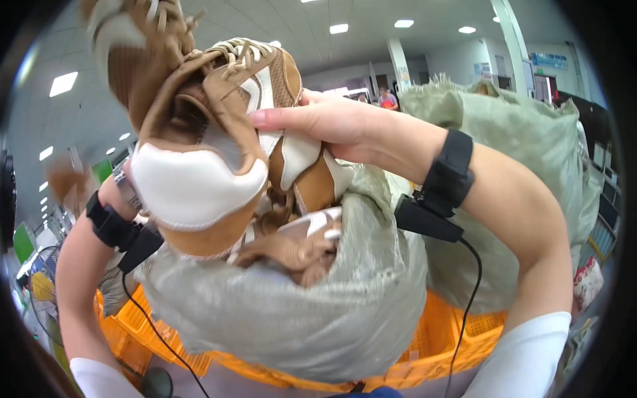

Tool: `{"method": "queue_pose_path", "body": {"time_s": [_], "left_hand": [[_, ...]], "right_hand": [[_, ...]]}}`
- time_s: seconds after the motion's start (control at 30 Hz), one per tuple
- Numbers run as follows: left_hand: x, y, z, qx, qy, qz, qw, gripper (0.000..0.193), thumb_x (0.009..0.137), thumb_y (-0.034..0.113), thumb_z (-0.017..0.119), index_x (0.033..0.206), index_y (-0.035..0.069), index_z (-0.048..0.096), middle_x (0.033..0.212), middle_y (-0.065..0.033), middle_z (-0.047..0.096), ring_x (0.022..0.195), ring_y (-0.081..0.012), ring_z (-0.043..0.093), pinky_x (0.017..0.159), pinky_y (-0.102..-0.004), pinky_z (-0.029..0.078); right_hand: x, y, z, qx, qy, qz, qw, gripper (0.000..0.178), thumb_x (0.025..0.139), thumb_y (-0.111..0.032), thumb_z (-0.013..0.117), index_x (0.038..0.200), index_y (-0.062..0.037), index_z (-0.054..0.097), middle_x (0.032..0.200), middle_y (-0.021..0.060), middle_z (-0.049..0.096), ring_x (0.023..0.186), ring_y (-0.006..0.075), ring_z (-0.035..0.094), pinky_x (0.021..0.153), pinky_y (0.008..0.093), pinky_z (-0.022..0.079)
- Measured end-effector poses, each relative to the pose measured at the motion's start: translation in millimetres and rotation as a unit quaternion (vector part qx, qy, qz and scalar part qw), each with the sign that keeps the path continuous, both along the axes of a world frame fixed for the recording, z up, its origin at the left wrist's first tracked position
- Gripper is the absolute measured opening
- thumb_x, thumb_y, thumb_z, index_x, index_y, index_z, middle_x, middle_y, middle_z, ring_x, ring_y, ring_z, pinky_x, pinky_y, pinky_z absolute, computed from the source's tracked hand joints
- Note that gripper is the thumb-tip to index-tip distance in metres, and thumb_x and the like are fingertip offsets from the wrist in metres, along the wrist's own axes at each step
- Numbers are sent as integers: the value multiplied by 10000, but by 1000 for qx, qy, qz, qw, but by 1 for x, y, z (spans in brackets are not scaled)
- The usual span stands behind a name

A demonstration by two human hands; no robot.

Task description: Sorting finished shoe uppers from a large bag and placing them onto a conveyor belt alongside shoe lasts.

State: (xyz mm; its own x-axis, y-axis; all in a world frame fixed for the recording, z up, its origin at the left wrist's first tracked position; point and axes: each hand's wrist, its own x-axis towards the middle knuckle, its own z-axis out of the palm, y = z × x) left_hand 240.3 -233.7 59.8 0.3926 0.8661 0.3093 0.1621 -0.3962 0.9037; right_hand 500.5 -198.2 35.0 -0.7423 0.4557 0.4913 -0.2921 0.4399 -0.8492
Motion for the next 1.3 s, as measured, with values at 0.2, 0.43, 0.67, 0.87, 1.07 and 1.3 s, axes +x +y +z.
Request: {"method": "queue_pose_path", "body": {"time_s": [0.2,0.43,0.67,0.87,1.07,1.3], "left_hand": [[-30,36,-41,182,127,-86,971,287,833,139,563,1087,7,535,1068,-72,578,950,-170,553,772,-290,479],[90,103,-112,79,66,-246,964,303,835,154,557,1100,9,527,1076,-78,576,957,-181,552,780,-297,475],[337,133,-222,-26,63,-457,887,319,838,169,550,1113,11,519,1085,-85,574,964,-192,550,789,-303,471],[547,25,-397,-194,84,-580,787,333,840,182,545,1124,12,513,1092,-90,572,970,-201,550,796,-309,467],[689,-89,-566,-351,130,-614,694,347,842,196,540,1136,14,506,1099,-95,570,976,-210,549,803,-315,464],[846,-210,-625,-435,161,-638,614,364,844,211,533,1149,16,498,1107,-102,568,983,-221,547,812,-321,460]], "right_hand": [[-16,0,-13,7,40,-16,999,555,750,-225,700,1200,-43,431,1117,72,536,975,155,544,862,306,451],[40,-98,-24,137,98,-163,972,524,716,-218,726,1137,-13,491,1045,67,579,937,137,554,844,282,443],[124,-236,-90,-11,2,-378,926,476,738,-198,717,1112,-7,494,986,37,595,885,89,542,781,243,451],[201,-347,-182,-177,56,-506,842,571,763,-264,685,1206,-37,406,1058,75,558,955,159,540,722,294,512],[300,-398,-261,-294,152,-599,729,524,748,-238,709,1160,-28,463,1045,47,564,977,115,498,873,270,402],[487,-463,-321,-237,253,-722,599,505,749,-129,690,1187,-13,469,1130,56,548,1010,124,508,902,274,399]]}}
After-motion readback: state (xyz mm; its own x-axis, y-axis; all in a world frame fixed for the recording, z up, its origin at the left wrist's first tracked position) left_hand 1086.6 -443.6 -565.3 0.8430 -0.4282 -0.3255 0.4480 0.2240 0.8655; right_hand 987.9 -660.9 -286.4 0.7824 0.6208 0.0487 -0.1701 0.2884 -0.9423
